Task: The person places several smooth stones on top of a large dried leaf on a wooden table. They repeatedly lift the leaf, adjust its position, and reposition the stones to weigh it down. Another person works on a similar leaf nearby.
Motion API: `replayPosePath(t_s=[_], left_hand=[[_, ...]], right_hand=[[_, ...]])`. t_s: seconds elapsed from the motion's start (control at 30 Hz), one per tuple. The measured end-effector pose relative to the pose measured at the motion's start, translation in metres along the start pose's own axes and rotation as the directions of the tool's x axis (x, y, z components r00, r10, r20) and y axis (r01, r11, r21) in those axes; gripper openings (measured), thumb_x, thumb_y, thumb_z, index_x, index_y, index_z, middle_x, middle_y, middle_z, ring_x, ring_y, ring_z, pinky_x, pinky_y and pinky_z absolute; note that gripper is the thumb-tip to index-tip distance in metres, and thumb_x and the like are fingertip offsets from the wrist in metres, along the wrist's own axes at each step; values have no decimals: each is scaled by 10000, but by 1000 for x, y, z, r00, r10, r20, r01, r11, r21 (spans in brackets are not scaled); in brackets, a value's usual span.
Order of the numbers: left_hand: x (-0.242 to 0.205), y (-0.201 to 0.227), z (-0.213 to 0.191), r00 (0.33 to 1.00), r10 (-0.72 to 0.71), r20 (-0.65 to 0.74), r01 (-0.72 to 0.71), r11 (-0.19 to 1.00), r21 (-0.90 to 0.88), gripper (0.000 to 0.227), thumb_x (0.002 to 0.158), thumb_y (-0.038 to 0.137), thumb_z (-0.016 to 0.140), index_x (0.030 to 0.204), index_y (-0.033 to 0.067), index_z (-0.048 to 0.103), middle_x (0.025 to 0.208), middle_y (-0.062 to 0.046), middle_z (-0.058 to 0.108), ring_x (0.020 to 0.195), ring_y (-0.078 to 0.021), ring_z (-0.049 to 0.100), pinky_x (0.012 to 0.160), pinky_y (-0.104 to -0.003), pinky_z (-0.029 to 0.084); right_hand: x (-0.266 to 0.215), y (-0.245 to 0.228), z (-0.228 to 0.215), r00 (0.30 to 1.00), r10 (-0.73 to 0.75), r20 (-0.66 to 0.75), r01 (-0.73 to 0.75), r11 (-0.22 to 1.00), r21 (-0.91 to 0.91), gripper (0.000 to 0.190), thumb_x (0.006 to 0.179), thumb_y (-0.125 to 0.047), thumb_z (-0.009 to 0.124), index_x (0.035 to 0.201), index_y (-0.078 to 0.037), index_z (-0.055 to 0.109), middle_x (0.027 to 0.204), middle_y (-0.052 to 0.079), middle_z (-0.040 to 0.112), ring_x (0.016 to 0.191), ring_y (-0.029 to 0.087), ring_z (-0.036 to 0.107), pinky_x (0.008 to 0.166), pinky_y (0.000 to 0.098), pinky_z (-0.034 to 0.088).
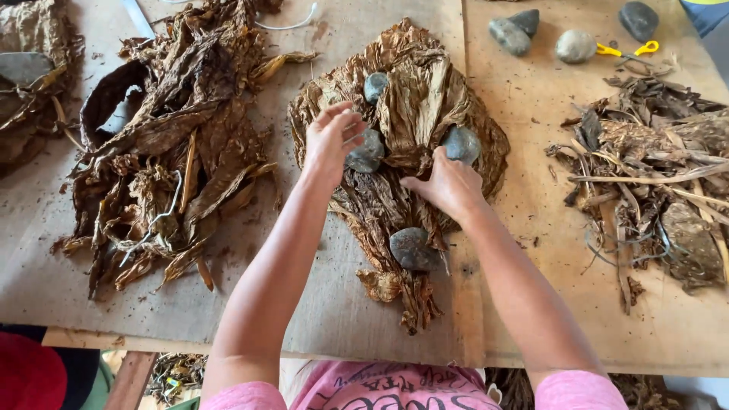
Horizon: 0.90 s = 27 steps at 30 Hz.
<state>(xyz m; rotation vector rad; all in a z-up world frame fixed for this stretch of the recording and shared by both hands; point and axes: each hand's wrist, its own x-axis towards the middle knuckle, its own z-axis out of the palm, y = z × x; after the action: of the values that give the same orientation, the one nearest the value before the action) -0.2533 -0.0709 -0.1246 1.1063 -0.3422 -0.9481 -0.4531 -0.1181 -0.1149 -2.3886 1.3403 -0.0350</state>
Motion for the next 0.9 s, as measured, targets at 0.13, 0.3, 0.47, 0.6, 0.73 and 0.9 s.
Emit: replayPosePath(t_s=[0.13, 0.3, 0.47, 0.6, 0.73, 0.9], left_hand=[[-14, -8, 2, 991, -43, 130, 35, 997, 65, 257, 947, 106, 536, 1197, 46, 546, 994, -126, 650, 870, -222, 666, 740, -334, 559], [-21, -31, 7, 955, -204, 214, 142, 951, 274, 389, 901, 265, 620, 1161, -12, 536, 946, -197, 653, 781, -267, 707, 638, -360, 627], [-37, -29, 23, 947, -252, 200, 161, 910, 382, 696, 830, 494, 615, 1138, -125, 543, 929, -278, 641, 777, -332, 708, 650, -429, 608], [-56, -13, 43, 911, -375, 172, 289, 878, 382, 930, 653, 741, 605, 1045, -103, 586, 823, -214, 649, 661, -298, 700, 564, -386, 600], [-28, -50, 38, 904, -351, 244, 290, 923, 253, 529, 657, 382, 843, 885, -42, 623, 636, -69, 523, 444, -207, 627, 392, -284, 543], [-47, -4, 40, 910, -250, 330, 233, 968, 92, 245, 720, 174, 808, 771, 41, 609, 622, -79, 620, 518, -218, 688, 450, -325, 589]], right_hand=[[29, 44, 29, 999, -2, -39, 3, 1000, 30, 493, 841, -379, 653, 1170, -27, 548, 989, 257, 669, 977, 416, 650, 806, 498, 516], [19, 47, 11, 988, 45, -146, 89, 607, 789, 247, 868, -189, 663, 1090, -81, 647, 1024, 64, 650, 970, 189, 584, 856, 354, 505], [31, 65, 15, 991, 125, -48, 34, 112, 993, 274, 867, -185, 701, 1123, -114, 639, 918, 53, 646, 724, 182, 655, 541, 333, 566], [19, 53, 24, 996, 87, 6, 3, -99, 995, 137, 857, -131, 709, 984, -112, 660, 843, 103, 689, 656, 205, 673, 554, 348, 565], [18, 49, 23, 996, 87, -13, 26, -145, 989, 124, 855, -90, 706, 975, -78, 674, 861, 135, 699, 705, 248, 704, 593, 380, 581], [6, 35, -16, 978, 196, 70, -6, -310, 951, 169, 825, -71, 743, 922, -114, 611, 794, 59, 676, 679, 189, 672, 649, 337, 568]])
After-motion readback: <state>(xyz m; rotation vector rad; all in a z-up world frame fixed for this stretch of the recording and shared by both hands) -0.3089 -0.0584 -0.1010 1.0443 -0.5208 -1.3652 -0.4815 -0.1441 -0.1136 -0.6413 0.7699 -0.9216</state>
